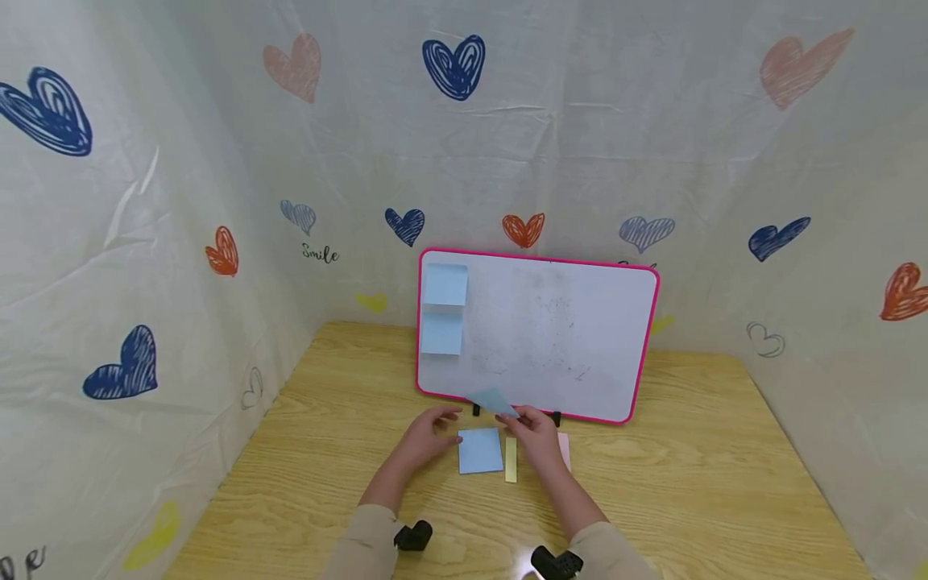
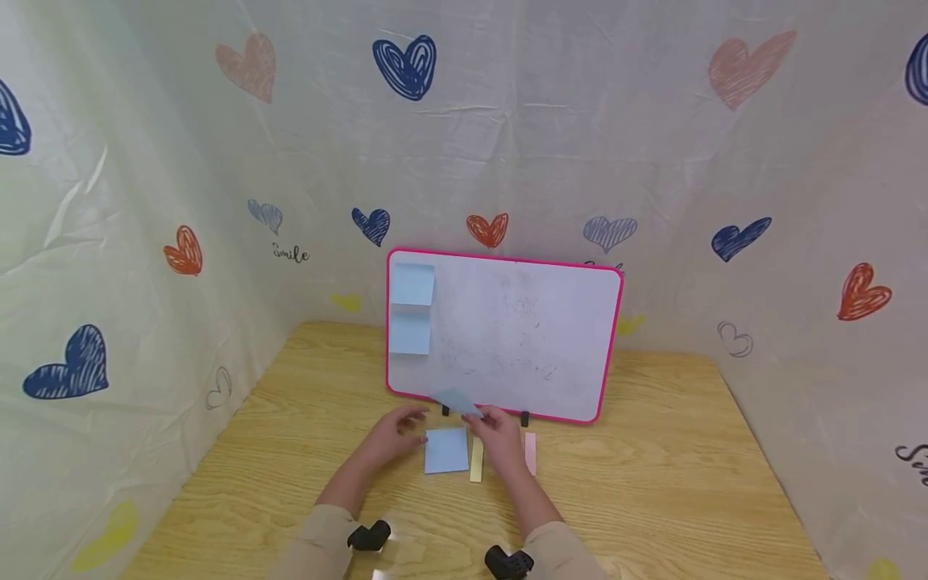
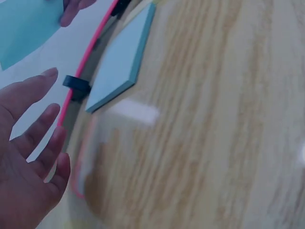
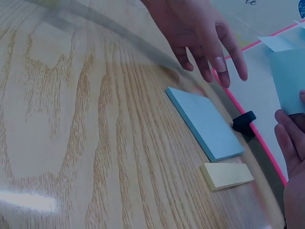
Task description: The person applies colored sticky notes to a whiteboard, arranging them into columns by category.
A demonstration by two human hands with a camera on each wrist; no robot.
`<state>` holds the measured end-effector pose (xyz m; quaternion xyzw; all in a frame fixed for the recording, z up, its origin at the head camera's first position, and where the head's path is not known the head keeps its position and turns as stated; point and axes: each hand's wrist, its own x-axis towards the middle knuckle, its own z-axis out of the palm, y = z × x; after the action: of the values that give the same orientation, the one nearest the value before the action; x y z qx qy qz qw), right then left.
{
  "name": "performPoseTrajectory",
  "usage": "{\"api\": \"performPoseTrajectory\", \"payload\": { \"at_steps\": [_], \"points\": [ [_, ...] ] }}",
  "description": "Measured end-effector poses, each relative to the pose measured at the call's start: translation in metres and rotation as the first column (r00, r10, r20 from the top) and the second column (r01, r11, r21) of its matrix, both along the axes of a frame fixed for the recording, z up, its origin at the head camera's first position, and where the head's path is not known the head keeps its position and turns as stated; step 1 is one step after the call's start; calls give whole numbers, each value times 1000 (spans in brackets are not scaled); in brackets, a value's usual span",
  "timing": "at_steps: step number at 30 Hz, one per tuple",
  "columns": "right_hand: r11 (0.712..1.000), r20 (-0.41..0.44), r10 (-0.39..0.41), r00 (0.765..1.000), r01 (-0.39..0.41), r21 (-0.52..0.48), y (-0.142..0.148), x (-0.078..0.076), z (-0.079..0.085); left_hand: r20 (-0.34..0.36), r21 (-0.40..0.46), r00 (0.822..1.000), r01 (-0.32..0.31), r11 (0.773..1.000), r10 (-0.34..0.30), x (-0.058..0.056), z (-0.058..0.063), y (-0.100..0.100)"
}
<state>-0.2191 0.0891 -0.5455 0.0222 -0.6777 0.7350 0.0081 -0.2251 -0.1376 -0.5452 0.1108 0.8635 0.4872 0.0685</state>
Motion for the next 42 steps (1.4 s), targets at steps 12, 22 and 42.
{"api": "performPoseTrajectory", "payload": {
  "at_steps": [12, 22, 42],
  "points": [
    [999, -127, 6, 992, -12, -45, -17, -13, -5, -5, 181, 996, -89, 980, 92, -3, 27, -17],
    [999, -159, 33, 987, -32, 15, -36, -19, 3, 34, 263, 984, -176, 949, 173, -11, 42, -17],
    [961, -103, 259, 960, -245, 130, -43, -47, 23, 79, 125, 975, -218, 968, 209, -37, 51, -32]
  ]
}}
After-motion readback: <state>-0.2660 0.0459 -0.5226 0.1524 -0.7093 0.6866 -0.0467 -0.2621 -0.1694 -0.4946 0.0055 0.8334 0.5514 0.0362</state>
